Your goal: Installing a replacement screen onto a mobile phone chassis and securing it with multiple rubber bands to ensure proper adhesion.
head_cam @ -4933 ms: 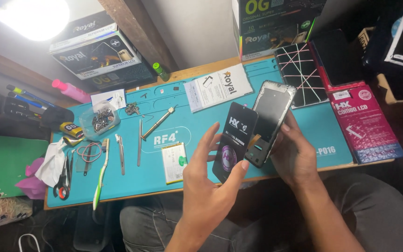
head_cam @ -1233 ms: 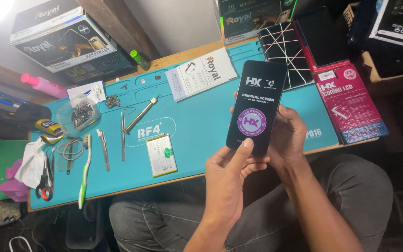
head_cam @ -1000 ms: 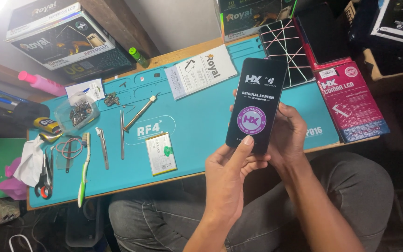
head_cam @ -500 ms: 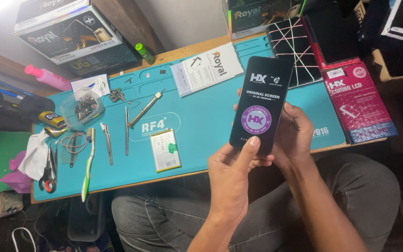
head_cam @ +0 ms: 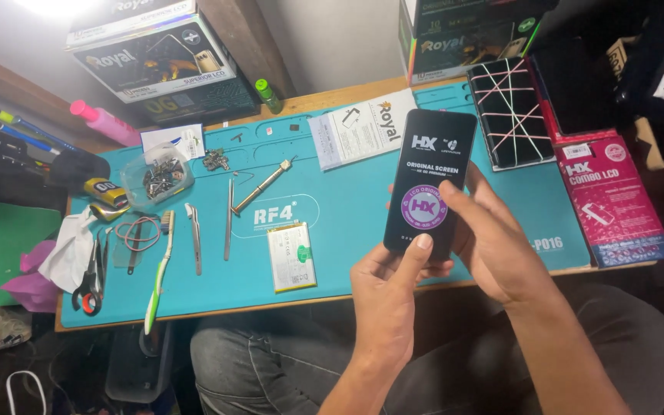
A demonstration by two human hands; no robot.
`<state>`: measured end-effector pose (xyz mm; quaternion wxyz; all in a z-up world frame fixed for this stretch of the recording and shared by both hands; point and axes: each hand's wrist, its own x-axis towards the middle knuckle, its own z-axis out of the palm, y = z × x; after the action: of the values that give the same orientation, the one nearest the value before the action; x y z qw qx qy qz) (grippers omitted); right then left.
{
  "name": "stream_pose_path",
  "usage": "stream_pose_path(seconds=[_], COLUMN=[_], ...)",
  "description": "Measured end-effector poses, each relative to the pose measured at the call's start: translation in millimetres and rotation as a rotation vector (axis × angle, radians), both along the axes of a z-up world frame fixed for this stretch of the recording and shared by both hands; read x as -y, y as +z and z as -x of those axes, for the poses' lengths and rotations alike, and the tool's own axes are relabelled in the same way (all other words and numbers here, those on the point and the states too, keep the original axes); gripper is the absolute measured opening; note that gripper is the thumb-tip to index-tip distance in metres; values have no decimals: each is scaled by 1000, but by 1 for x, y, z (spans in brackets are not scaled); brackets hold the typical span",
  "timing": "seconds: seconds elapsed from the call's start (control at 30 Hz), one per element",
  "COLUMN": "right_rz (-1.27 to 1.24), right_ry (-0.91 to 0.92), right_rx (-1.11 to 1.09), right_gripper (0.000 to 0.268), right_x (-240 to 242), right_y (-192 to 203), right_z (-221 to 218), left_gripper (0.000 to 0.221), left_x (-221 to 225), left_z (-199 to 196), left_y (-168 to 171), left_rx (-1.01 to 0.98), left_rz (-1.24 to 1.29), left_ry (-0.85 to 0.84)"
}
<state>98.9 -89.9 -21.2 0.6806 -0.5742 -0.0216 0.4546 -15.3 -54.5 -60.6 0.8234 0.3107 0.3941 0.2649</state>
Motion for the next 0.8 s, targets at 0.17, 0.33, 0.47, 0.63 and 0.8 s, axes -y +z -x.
stream_pose_path(seconds=[0.17,0.33,0.47,0.63,0.8], right_rz=[27,30,52,78,120], right_ry=[52,99,216,341,348], right_rx=[101,166,277,340,330], right_gripper=[53,58,64,61,58], right_x=[-13,-14,-19,-28,-37], right_y=[0,-15,-17,-17,-16], right_z=[10,10,11,12,14], left_gripper=[41,28,29,32,23], left_x=[-9,-41,-92,-138,-152], left_z=[10,26,25,17,16], left_y=[-2,-2,10,9,0], left_rx=[-4,-256,-213,74,143], left_rz=[41,-159,-593,-608,-653], left_ry=[-40,-8,-1,-130,-162])
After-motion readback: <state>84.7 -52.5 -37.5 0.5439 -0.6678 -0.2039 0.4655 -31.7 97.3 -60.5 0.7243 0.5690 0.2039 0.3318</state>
